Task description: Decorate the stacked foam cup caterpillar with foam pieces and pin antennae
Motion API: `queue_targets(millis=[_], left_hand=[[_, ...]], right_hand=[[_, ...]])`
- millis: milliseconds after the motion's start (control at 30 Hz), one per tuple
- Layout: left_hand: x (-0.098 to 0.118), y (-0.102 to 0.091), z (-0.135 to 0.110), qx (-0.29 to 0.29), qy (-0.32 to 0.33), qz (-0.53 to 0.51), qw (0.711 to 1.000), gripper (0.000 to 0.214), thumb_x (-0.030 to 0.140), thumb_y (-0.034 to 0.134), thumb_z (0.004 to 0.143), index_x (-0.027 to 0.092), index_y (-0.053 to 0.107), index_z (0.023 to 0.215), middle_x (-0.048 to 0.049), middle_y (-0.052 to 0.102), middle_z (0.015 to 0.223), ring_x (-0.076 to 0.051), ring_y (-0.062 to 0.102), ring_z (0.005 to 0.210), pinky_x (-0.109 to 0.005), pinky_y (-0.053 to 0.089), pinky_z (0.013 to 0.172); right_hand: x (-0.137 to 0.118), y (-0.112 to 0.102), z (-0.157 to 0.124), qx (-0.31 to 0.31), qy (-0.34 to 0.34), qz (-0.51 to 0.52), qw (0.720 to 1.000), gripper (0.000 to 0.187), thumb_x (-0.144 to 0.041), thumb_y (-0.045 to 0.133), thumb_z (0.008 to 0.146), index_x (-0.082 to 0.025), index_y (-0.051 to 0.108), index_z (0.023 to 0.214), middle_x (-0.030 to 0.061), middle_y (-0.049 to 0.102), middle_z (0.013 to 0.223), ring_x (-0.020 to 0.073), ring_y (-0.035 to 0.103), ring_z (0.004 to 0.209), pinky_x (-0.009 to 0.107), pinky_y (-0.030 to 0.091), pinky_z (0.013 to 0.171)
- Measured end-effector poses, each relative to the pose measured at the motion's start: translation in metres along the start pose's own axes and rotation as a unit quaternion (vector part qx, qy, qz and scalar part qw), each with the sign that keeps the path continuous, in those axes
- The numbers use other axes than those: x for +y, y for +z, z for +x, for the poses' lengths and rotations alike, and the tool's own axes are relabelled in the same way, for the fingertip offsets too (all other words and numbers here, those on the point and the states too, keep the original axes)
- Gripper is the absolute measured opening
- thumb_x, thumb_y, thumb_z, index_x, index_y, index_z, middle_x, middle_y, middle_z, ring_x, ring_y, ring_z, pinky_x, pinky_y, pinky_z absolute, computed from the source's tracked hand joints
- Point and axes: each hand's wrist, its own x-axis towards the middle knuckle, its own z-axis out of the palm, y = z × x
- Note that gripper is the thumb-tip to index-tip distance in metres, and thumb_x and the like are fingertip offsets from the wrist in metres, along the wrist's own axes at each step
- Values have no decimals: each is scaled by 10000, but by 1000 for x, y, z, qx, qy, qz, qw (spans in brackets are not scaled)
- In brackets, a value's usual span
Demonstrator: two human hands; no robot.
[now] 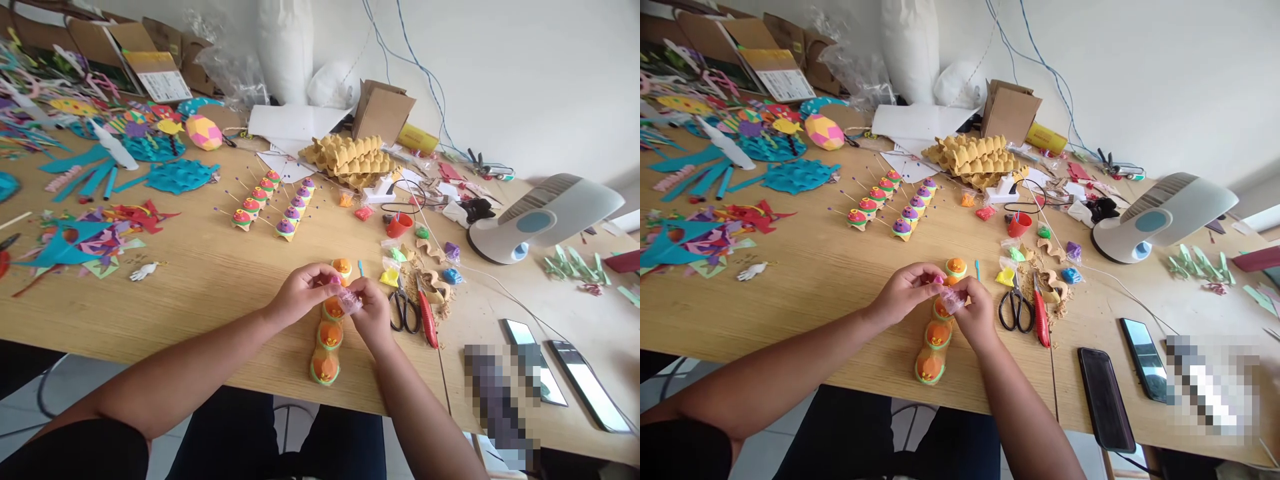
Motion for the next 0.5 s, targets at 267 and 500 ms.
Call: queue_targets(millis=[267,500], left_hand=[[-3,4,2,5,-81,-72,994,299,401,780,796,160,750,970,-30,699,839,-109,592,716,-224,484,635],[-1,9,-2,40,-162,-152,974,307,360,867,691,160,746,889,-31,722,842,-109,625,727,-220,503,667]], right_hand=[[7,4,6,-2,153,279,948,291,-324,826,712,-227,559,777,-45,589,697,103,506,601,242,423,602],[-1,6,1,-22,136,199,970,332,-378,832,716,-219,548,779,-47,550,667,94,464,572,224,398,543]])
